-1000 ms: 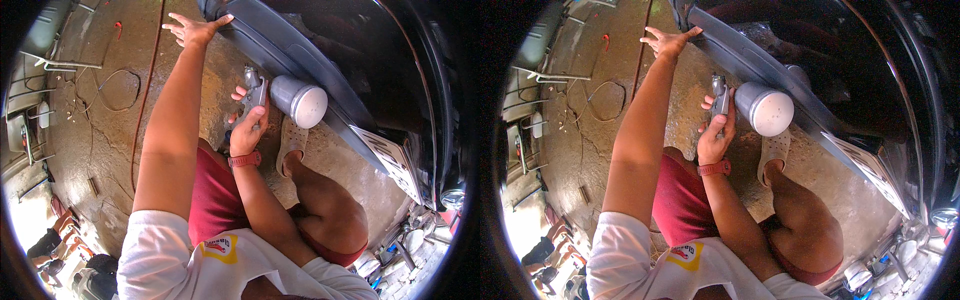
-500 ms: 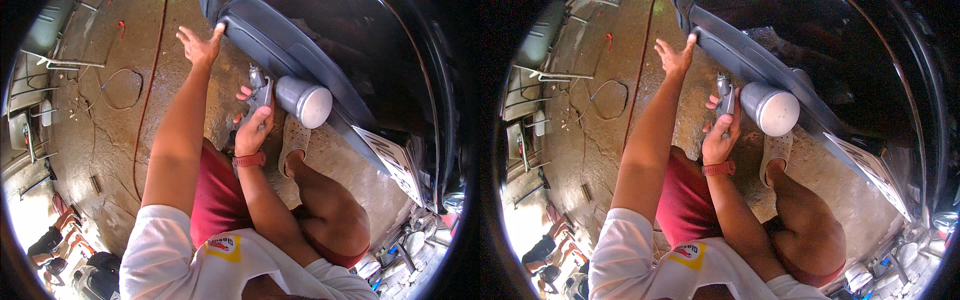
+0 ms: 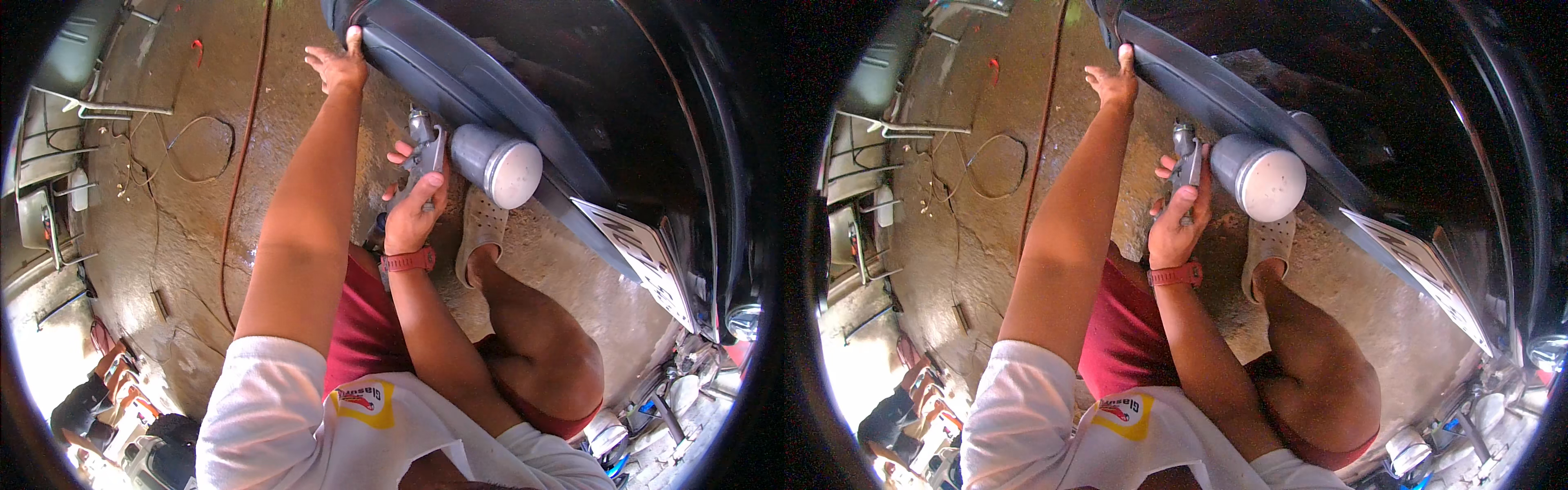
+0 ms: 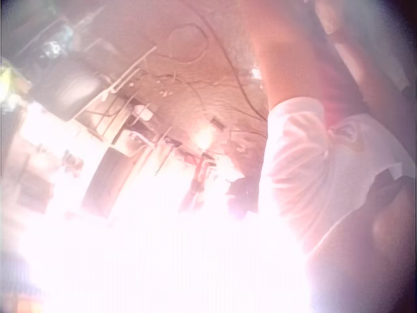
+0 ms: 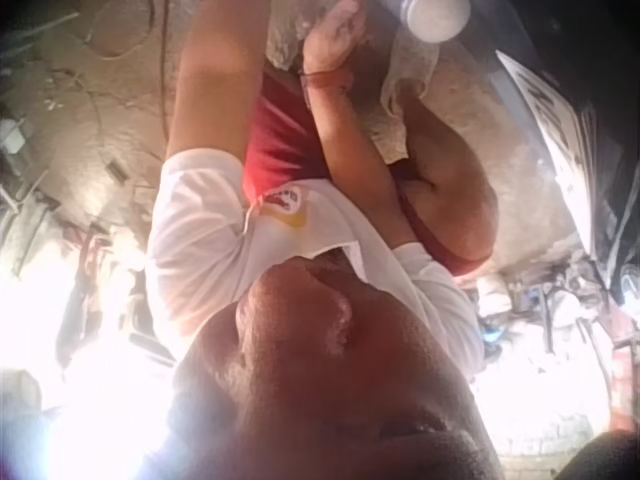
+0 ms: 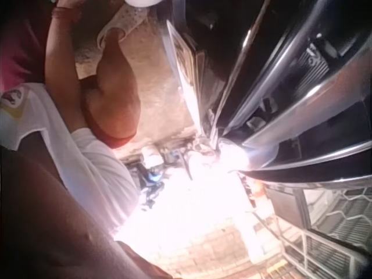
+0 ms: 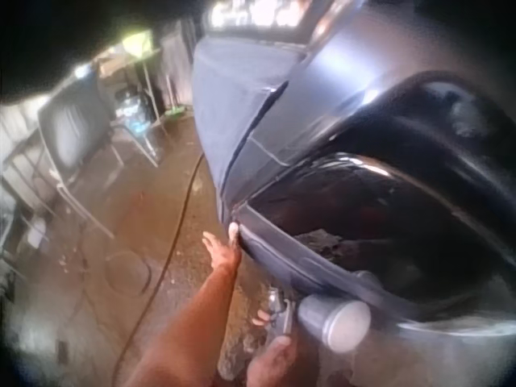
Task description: The person uses a spray gun to apply paint to the rear bumper of a black car. They repeatedly touch the bumper with their left hand while spraying with their right hand, moving along the bumper's length.
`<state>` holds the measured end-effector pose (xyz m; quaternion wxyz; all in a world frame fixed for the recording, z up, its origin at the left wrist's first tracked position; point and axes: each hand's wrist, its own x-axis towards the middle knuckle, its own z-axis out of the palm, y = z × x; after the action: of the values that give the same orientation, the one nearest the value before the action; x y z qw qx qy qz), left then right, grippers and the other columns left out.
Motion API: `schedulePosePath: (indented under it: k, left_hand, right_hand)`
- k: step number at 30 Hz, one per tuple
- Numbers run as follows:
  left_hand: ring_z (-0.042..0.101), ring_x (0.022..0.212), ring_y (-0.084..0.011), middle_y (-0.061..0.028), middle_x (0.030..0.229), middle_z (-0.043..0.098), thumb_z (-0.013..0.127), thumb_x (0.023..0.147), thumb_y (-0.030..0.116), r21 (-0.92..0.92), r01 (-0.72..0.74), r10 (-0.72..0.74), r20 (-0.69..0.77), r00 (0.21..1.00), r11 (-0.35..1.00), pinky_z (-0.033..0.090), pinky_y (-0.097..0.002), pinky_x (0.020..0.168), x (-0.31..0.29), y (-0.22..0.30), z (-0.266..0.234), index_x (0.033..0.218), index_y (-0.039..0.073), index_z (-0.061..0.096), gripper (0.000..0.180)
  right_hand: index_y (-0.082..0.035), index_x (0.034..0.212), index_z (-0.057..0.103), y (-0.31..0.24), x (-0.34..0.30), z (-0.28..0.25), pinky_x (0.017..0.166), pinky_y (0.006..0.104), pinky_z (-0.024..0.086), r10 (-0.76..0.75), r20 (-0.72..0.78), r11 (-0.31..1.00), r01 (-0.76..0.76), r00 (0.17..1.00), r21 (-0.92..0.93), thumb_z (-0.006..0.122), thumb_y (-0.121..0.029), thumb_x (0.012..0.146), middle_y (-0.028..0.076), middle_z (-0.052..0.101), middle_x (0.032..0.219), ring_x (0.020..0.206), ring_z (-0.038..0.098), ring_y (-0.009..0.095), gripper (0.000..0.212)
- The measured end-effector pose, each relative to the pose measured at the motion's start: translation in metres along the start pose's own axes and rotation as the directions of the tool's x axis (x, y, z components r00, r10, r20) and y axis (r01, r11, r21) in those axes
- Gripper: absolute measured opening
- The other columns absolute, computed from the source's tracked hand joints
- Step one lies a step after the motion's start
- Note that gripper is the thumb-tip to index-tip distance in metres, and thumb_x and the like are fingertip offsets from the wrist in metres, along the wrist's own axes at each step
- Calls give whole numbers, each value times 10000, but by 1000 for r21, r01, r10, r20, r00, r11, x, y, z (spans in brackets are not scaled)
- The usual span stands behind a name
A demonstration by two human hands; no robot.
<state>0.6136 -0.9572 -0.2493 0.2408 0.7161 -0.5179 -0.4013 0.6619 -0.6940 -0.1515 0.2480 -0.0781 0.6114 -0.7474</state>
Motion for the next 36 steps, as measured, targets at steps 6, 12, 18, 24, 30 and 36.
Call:
schedulePosePath:
  k: [6, 12, 18, 24, 30, 36]
  left_hand:
    - [266, 1620, -476, -265, 1785, 167, 638, 876, 863, 25, 207, -207, 29, 978, 978, 292, -581, 1302, 12, -39, -25, 1736, 28, 5, 1355]
    - [235, 1630, -483, -267, 1799, 106, 554, 838, 955, 152, -182, 175, 64, 983, 971, 228, -620, 1314, 14, -17, -23, 1736, 28, 2, 1404]
    - [364, 1589, -435, -258, 1764, 259, 425, 1070, 715, 133, -257, 251, 63, 966, 957, 299, -600, 1282, -5, 0, -8, 1732, 41, 159, 982]
    - [680, 1218, -416, -164, 1464, 610, 551, 1089, 477, -115, -53, 38, -127, 991, 992, 508, -525, 1064, -10, -9, -20, 1090, 57, 786, 481]
    - [503, 1402, -475, -289, 1626, 287, 801, 950, 482, -192, -270, 259, -78, 963, 944, 445, -567, 1174, -26, -20, -17, 1622, 77, 276, 944]
    - [329, 1551, -513, -308, 1692, 198, 921, 699, 713, -118, -418, 409, -94, 908, 901, 381, -601, 1245, -35, 11, -9, 1698, 18, 45, 1500]
  right_hand:
    - [-116, 1720, 309, -4, -2, -1, 611, 255, 506, -2, 30, 1000, 1, 1000, 22, 386, -770, 1070, 145, 713, 1321, 1109, 698, 194, 926]
    - [-112, 1720, 308, 3, -1, -3, 605, 253, 507, 7, 33, 1000, -7, 999, -1, 369, -771, 1073, 140, 714, 1322, 1105, 700, 192, 926]
    - [-104, 1718, 311, 6, -1, -3, 598, 251, 503, 15, 31, 1000, -14, 999, -8, 363, -781, 1068, 147, 713, 1320, 1095, 699, 189, 939]
    - [-103, 1713, 322, 8, -2, -1, 594, 250, 500, 17, 19, 1000, -17, 1000, 2, 364, -777, 1070, 145, 722, 1303, 1083, 701, 191, 933]
    - [-103, 1709, 333, 7, 0, -3, 597, 241, 494, 22, 70, 1000, -23, 997, 14, 374, -772, 1071, 139, 731, 1284, 1068, 705, 180, 925]
    - [-105, 1706, 342, 7, -1, -3, 596, 239, 490, -6, 100, 1000, 6, 995, -1, 376, -745, 1087, 132, 737, 1276, 1062, 713, 178, 892]
